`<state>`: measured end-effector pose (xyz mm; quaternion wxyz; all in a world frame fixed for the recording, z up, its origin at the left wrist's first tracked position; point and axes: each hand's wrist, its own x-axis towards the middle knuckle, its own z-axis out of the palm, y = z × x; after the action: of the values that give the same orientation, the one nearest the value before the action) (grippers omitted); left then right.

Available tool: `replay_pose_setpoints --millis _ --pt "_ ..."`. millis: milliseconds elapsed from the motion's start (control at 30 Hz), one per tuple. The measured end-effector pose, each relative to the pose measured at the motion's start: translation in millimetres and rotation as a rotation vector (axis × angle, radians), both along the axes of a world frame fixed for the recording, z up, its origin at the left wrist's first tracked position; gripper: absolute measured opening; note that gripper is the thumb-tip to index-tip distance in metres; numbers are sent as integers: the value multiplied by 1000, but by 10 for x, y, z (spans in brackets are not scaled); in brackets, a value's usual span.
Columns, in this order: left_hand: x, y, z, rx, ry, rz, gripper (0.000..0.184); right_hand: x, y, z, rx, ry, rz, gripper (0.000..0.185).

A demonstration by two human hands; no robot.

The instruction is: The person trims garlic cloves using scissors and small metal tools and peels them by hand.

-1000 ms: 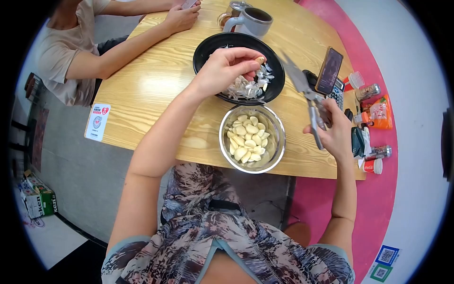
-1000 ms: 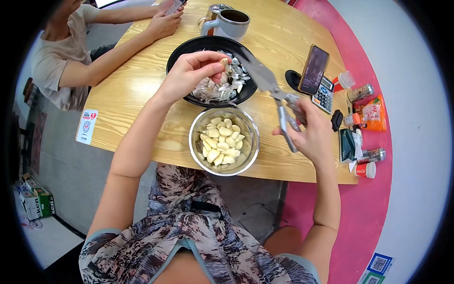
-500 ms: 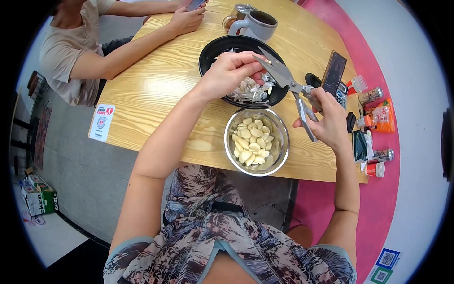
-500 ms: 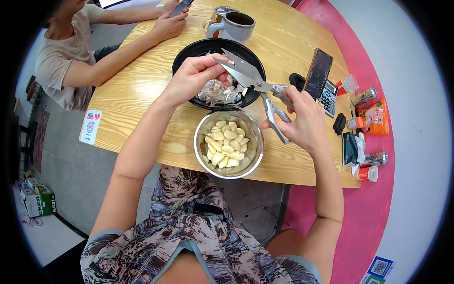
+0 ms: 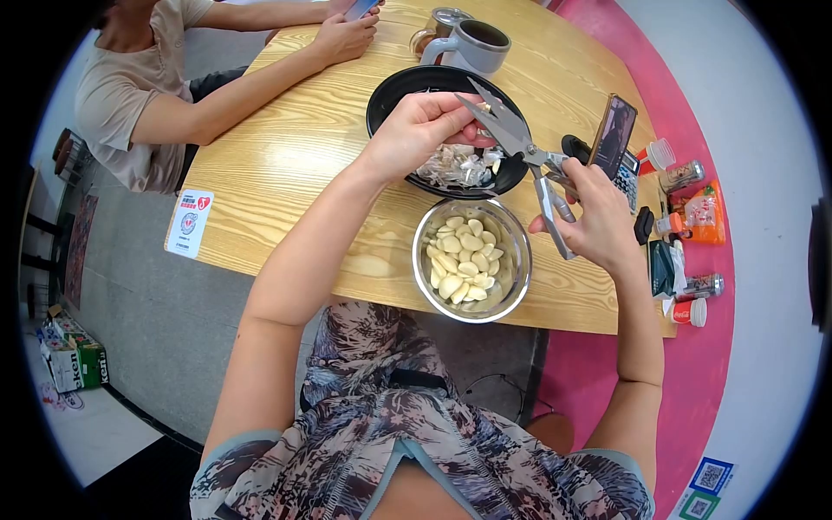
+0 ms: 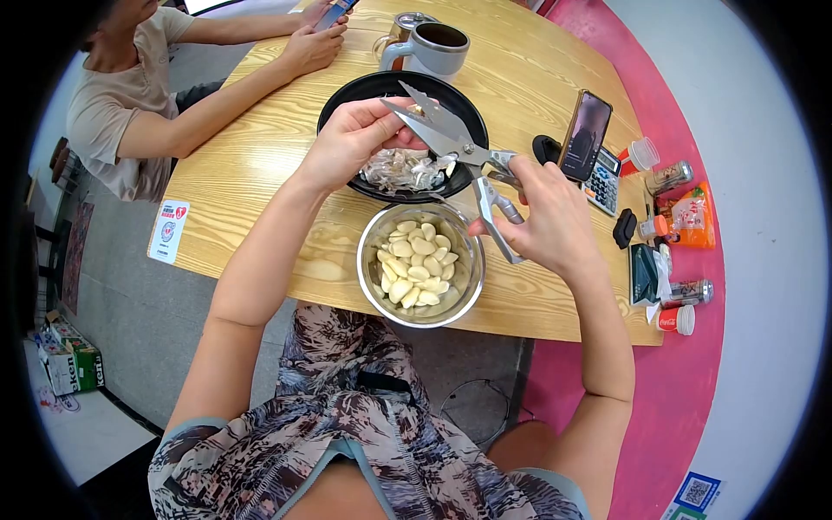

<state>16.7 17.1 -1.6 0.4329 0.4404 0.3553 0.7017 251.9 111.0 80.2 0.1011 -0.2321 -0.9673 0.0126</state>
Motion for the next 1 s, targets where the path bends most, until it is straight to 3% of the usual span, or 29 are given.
replay_pose_setpoints --millis 400,467,533,667,1000 --pt "-61 22 -44 20 -68 -62 26 2 29 -47 53 8 18 64" --pt "-86 34 -64 65 -189 -161 25 4 24 -38 71 14 23 64" --pt "-100 27 -76 86 -218 -191 27 -19 -28 11 66 -1 17 53" --pt "-171 51 -114 160 -256 -306 28 -35 -45 27 78 -15 11 52" --pt "-173 38 -105 96 -228 -269 27 -3 28 6 129 24 47 39"
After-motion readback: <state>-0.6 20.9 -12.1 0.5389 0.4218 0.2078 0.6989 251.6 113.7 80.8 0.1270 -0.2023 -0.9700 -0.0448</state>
